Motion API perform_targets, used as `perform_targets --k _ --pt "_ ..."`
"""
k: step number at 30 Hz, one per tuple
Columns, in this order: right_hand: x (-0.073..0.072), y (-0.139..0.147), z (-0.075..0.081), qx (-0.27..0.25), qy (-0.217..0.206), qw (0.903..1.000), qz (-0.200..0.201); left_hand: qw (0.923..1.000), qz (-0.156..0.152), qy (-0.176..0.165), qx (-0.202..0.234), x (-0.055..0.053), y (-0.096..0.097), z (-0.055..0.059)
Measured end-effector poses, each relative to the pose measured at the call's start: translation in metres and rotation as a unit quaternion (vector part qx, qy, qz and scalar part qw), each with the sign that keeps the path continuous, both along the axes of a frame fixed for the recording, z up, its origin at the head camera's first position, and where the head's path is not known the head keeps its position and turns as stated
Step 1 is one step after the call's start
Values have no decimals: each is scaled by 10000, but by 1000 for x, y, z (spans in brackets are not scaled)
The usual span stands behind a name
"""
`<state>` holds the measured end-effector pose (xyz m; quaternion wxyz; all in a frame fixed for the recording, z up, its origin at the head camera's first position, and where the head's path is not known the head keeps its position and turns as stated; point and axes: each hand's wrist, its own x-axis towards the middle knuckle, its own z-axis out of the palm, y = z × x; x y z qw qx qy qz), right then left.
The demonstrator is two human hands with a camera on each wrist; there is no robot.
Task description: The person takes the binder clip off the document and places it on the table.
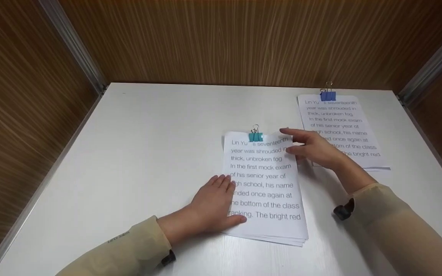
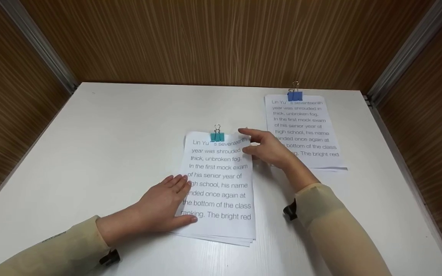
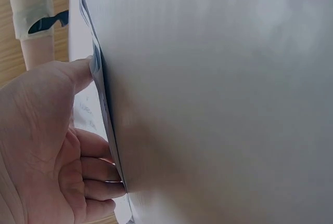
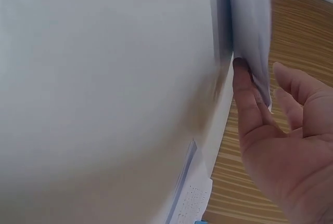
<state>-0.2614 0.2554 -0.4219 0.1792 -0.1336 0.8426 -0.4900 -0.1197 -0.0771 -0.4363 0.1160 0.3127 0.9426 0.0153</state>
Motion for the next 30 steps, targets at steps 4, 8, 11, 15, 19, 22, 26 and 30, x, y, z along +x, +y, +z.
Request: perform_targets --k 4,8,11,15,19,22,26,30 --pt "-3 -3 -3 -26 -162 9999 36 10000 -14 22 -11 0 0 0" --pt "-7 -5 -6 -116 -324 9993 -113 10000 -10 22 -28 0 0 0" --pt "-10 -6 -8 -227 -523 9981 -254 10000 -10 -4 -28 0 0 0" --pt "-12 -6 -12 -382 -666 9963 -388 10000 -6 -21 -32 -1 0 0" --pt "-10 -5 -15 -615 -720 9942 -519 10000 4 -24 -36 -1 0 0" --pt "-7 -6 -14 -885 -758 9911 -636 10000 15 -57 -13 -2 0 0" --pt "-4 -8 -10 -1359 -849 9837 -811 9999 17 -133 -26 -3 0 2" --pt "1 -9 -7 -1709 -924 9765 -936 9998 8 -214 29 -5 -2 6"
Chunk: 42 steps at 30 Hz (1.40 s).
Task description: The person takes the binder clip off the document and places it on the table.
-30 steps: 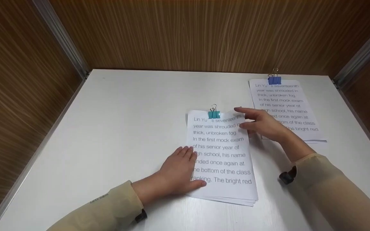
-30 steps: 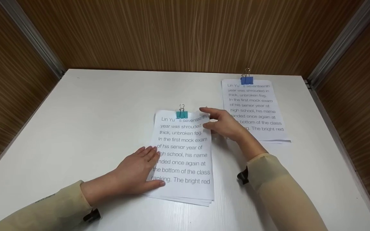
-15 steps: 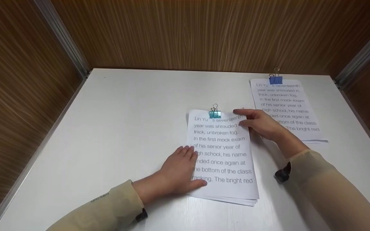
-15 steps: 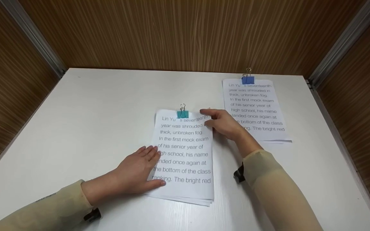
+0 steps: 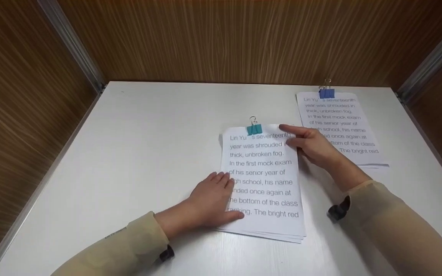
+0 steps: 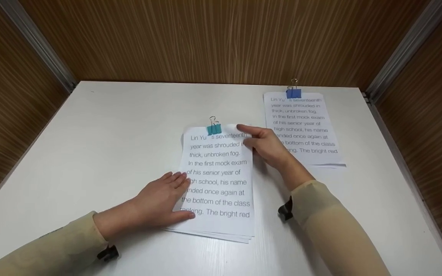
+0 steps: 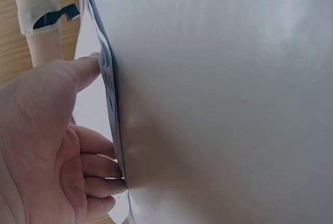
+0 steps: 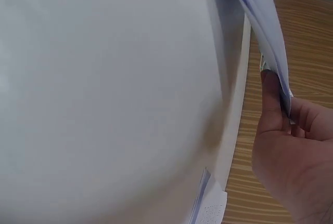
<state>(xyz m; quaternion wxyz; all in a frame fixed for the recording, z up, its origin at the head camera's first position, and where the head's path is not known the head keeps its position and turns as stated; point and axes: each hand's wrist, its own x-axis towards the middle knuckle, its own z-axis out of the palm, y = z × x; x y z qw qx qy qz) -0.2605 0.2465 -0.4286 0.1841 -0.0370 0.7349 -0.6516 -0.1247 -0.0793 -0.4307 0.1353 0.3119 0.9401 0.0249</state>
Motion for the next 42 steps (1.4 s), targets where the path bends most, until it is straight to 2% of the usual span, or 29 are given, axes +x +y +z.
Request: perform_targets --k 5,12,17,21,27,30,33,38,40,42 --pt "6 -2 3 -329 -2 9994 70 9986 96 16 528 -12 -7 11" --pt "16 -4 9 -437 192 9988 96 9903 290 465 1274 -41 -18 39" --pt "22 -5 13 -498 253 9984 130 9785 482 756 1859 -64 -23 58" --pt "26 -7 16 -577 382 9974 204 9631 699 703 2503 -82 -25 67" --pt "32 -5 19 -700 472 9962 224 9365 922 237 3374 -111 -24 70" --pt "34 -4 21 -671 474 9964 227 9196 1059 -129 3780 -125 -22 68" --pt "37 -3 21 -639 484 9964 262 8944 1246 -615 4251 -137 -20 65" --pt "39 -4 19 -688 492 9961 268 8449 1397 -1393 4972 -153 -15 59" --pt "39 -5 18 -710 500 9959 266 8275 1449 -1643 5170 -157 -12 57" --pt "40 -6 18 -724 508 9957 281 8164 1522 -1813 5267 -161 -10 55"
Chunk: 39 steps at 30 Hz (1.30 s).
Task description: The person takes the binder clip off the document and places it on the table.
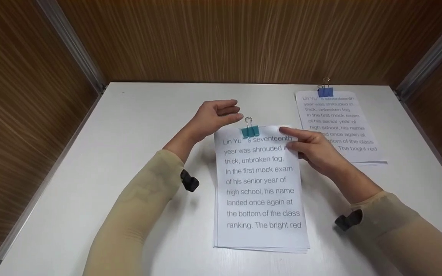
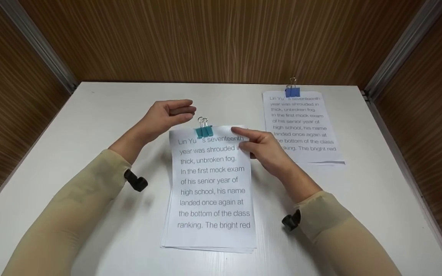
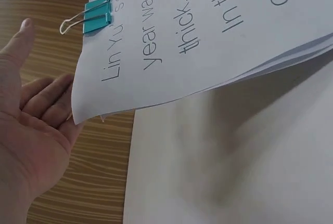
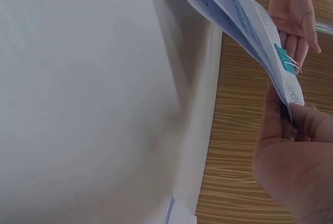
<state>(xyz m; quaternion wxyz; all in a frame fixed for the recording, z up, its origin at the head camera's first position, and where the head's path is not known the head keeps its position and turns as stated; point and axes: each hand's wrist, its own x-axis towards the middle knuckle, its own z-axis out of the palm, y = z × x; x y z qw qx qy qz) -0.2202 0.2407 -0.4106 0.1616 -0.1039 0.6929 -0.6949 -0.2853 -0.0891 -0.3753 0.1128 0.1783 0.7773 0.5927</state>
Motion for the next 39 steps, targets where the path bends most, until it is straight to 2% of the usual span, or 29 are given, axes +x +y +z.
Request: perform_targets --k 6,12,15,20,29,39 --pt "1 -1 0 68 -24 10000 25 9989 0 -403 223 -8 7 -5" --pt "2 -2 0 -7 -52 9999 95 9944 -225 -843 602 -11 12 -10" --pt "3 -2 1 -7 -63 10000 77 9916 -377 -1076 604 -12 14 -10" --pt "2 -3 2 25 -64 9999 78 9887 -540 -1349 368 -11 16 -9" --pt "3 -4 2 63 14 9999 103 9880 -523 -1451 13 -11 17 -9" --pt "2 -4 0 -48 -44 9999 98 9882 -543 -1409 274 -9 18 -8"
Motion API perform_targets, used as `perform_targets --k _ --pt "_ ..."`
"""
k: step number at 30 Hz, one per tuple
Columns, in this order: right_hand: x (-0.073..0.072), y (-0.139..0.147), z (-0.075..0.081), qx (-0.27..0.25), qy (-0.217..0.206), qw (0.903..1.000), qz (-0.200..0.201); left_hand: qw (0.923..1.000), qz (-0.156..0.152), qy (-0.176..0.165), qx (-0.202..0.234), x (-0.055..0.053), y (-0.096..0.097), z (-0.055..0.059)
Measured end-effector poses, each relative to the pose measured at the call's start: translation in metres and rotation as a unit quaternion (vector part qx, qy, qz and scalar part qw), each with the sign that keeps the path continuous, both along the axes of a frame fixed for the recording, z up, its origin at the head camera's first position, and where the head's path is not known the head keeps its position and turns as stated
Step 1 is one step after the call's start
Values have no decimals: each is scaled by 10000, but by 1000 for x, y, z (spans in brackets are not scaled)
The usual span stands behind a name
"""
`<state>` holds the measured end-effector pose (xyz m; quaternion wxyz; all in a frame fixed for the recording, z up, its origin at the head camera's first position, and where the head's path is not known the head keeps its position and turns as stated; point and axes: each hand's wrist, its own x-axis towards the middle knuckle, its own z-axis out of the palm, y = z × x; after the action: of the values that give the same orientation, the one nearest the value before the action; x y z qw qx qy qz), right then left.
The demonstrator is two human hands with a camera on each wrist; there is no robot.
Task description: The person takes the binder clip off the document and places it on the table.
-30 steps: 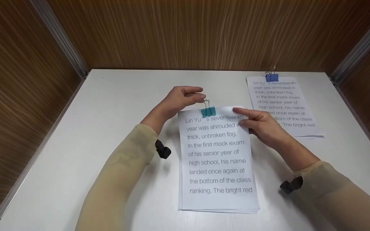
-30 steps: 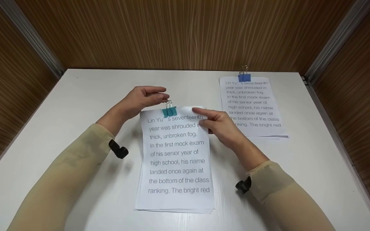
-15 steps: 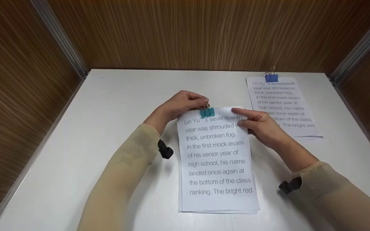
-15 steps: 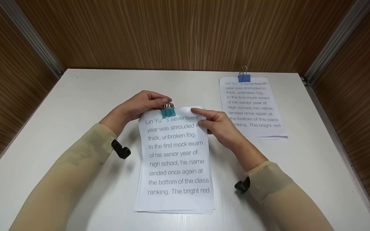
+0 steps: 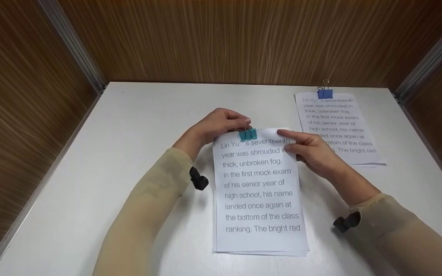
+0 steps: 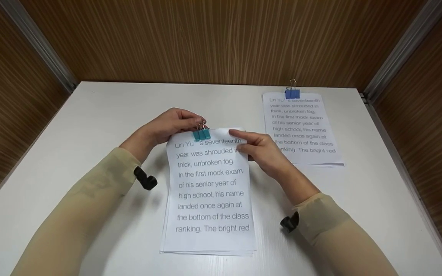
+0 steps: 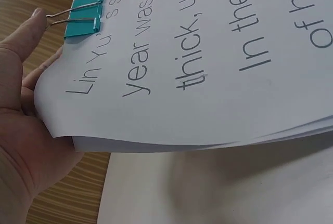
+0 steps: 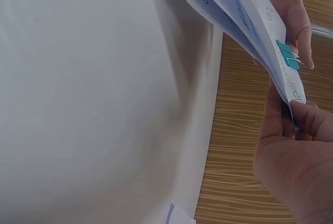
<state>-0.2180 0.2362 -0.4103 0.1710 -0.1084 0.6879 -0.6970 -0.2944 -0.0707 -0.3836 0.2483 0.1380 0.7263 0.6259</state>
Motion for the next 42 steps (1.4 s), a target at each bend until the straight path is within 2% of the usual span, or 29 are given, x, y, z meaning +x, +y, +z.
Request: perform_targets --k 6,15,19,26,34,42 --pt "0 -1 0 -29 -98 9999 -32 9998 62 180 40 2 1 1" --pt "-2 -2 -1 186 -102 9998 22 9970 175 619 -420 4 5 -1" --pt "-2 -2 -2 453 -45 9989 70 9964 355 621 -451 3 4 -1" --pt "-1 -1 -5 772 -71 9968 183 9958 712 545 -187 -1 -4 0" --pt "-2 3 -7 578 -29 9981 211 9944 944 456 112 -5 -28 -1" --pt "-2 8 -10 595 -97 9981 80 9884 1489 272 -127 -6 -79 -6"
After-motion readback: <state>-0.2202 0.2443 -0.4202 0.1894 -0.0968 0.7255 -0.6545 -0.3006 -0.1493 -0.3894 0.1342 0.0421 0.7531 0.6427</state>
